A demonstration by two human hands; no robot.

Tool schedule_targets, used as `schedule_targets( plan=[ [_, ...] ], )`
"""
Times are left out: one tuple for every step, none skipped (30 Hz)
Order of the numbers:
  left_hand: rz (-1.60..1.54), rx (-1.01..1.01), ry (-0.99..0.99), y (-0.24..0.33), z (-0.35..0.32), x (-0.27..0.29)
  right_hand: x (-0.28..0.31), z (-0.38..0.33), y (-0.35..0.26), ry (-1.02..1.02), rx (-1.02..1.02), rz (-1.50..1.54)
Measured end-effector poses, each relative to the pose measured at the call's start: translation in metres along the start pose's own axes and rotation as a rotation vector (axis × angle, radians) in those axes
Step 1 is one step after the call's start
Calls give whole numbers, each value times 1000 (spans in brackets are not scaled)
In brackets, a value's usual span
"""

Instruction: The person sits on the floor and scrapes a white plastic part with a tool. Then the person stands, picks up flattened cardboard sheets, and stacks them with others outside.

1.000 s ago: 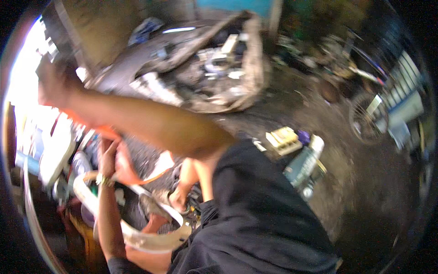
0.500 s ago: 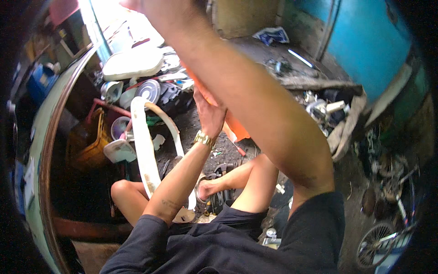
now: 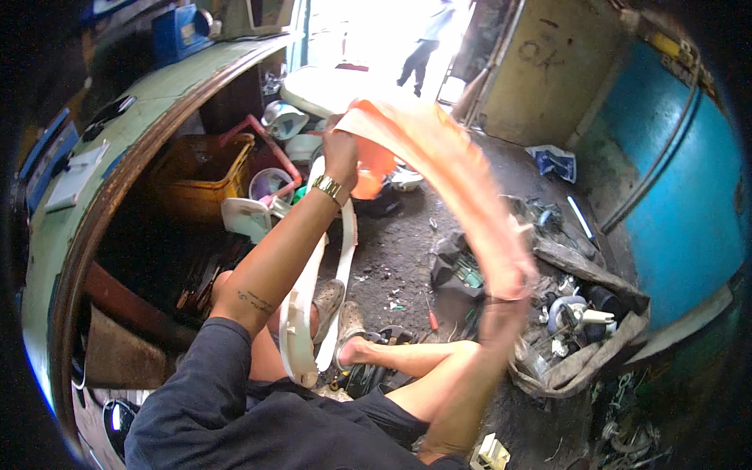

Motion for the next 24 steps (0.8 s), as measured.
schedule_targets(
  plan=[
    [-182,136,-77,5,-6,-1,16,-20,60,-13,-268,96],
    [-382,287,-168,6,-18,-12,72,-19,118,-84,-486,94],
    [-470,388,-346,8,-28,-4,46,-33,158,-14,-794,198],
    [-587,495,-533,9,-48,-1,27,-23,184,-6,-875,183],
    [-549,574,-552,7,-67,7,16,2,198,-18,-853,114],
    [-503,641,-560,8,-88,20,1,31,200,-64,-796,37],
    [-560,681,-679,24,-118,21,-8,61,191,-120,-739,-48],
    [-637,699,-713,4,-132,35,-26,84,186,-201,-706,-119],
    [-547,761,-681,7,-146,42,-33,108,176,-261,-676,-193],
    [-458,826,-652,11,-162,48,-41,126,166,-329,-656,-262],
    [-379,887,-630,19,-176,52,-54,139,152,-408,-628,-332],
    [82,675,-518,-13,-167,65,-80,138,149,-499,-611,-389],
    [236,382,-395,-21,-159,77,-115,125,152,-617,-591,-442],
    [395,112,-309,-18,-158,91,-146,101,155,-758,-558,-500],
    [541,55,-288,13,-163,99,-164,83,144,-872,-497,-555],
    [680,-5,-261,51,-161,105,-201,55,132,-1042,-367,-618],
    [799,-145,-128,77,-156,115,-242,18,120,-1230,-312,-621],
    [889,-293,-40,91,-158,114,-260,-14,98,-1376,-225,-649],
    [937,-583,-22,117,-158,121,-277,-45,87,-1422,-145,-602],
    [970,-867,2,142,-161,130,-291,-75,77,-1472,-70,-560],
    [951,-990,-121,163,-166,144,-308,-105,67,-1522,-7,-516],
    [787,-914,-234,182,-171,156,-322,-128,56,-1624,128,-538],
    [871,-974,-205,194,-174,168,-323,-142,54,-1613,184,-521],
    [991,-1025,-155,209,-184,187,-324,-162,59,-1619,224,-470]
  ],
)
Point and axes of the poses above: each hand's wrist, its own z-axis towards the middle knuckle, its own x-axis out of the back of the hand, y = z × x, the point moved 3 cm from there along z, towards the middle knuckle, and after that the axes turned 1 degree about z, right-handed, at the moved point
